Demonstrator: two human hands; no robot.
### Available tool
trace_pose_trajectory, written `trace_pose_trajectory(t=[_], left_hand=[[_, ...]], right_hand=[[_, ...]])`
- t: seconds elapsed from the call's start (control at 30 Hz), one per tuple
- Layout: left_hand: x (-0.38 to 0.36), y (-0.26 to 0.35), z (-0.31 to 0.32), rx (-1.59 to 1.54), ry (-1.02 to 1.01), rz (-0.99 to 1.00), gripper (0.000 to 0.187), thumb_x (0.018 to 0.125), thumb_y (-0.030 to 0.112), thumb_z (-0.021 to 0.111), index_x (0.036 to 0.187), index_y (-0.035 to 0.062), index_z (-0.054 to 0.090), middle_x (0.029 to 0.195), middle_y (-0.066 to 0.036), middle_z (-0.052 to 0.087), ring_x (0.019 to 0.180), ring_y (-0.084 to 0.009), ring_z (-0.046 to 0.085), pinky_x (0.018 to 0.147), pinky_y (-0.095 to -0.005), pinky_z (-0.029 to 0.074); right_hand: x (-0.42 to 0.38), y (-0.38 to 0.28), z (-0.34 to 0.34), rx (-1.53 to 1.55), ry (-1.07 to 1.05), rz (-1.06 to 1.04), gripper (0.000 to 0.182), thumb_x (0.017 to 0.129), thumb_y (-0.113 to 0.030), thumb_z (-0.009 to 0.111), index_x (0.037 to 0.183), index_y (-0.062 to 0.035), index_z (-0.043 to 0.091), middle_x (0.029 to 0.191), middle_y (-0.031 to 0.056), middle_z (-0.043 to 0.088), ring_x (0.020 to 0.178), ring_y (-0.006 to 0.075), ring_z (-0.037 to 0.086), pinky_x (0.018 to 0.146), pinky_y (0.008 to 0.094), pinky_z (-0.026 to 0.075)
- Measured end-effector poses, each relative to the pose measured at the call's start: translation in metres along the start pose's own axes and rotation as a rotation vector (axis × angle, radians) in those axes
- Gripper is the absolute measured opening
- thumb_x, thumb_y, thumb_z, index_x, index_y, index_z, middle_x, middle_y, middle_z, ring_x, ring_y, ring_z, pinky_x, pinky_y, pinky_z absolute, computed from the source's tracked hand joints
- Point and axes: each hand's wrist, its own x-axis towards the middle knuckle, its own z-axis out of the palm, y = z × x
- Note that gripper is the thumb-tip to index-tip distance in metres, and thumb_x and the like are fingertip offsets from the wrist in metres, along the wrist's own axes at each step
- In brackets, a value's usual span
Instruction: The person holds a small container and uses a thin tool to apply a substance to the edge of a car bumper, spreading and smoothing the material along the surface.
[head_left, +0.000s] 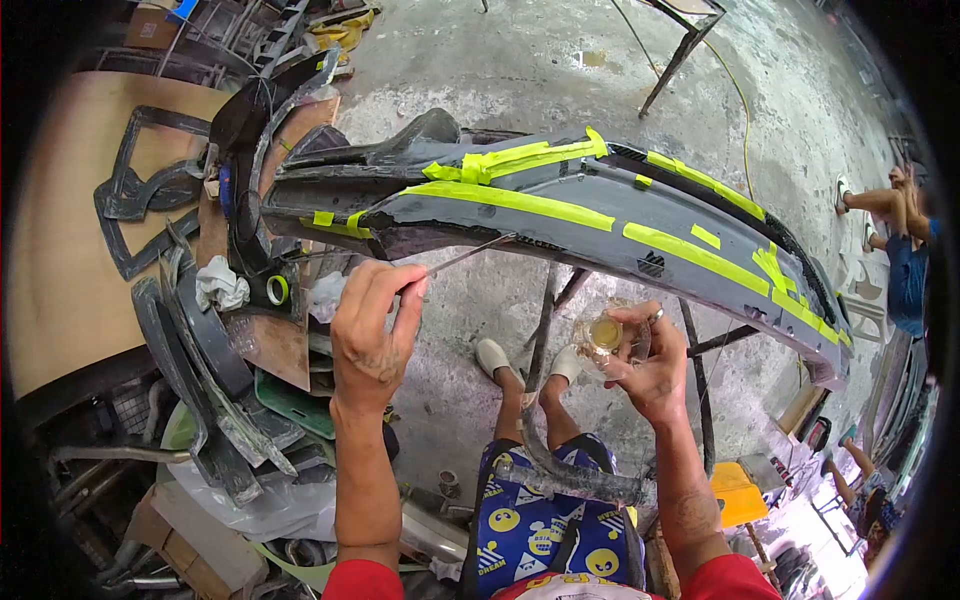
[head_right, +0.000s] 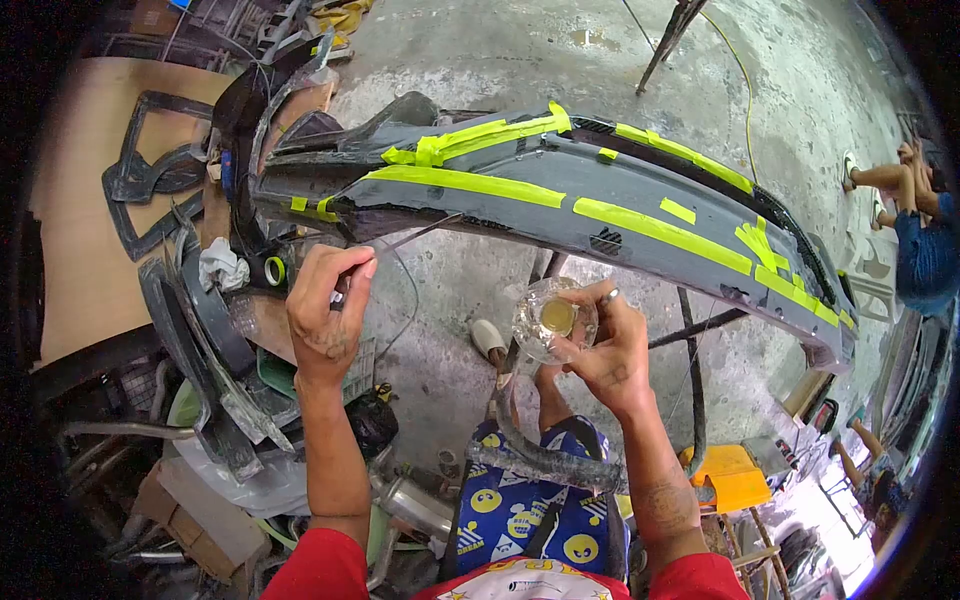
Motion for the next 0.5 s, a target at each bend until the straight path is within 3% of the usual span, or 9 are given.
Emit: trace_pose_trajectory(t=[0.5], left_hand=[[-0.0066,-0.0071,-0.0016,0.052,0.047,0.024,0.015,0.089,-0.002,0.072,0.103,0.0016,0.070,0.089,-0.010,0.065,0.073,-0.0201,0.059,0.063,-0.0301,0.047]], right_hand=[[-0.0004,-0.0059,0.0044,-0.040,-0.032,0.029,0.039,0.080,0.000,0.082,0.114,-0.0002,0.062,0.070,-0.0007,0.059,0.061,0.0060,0.058,0.052,0.0227,0.048]])
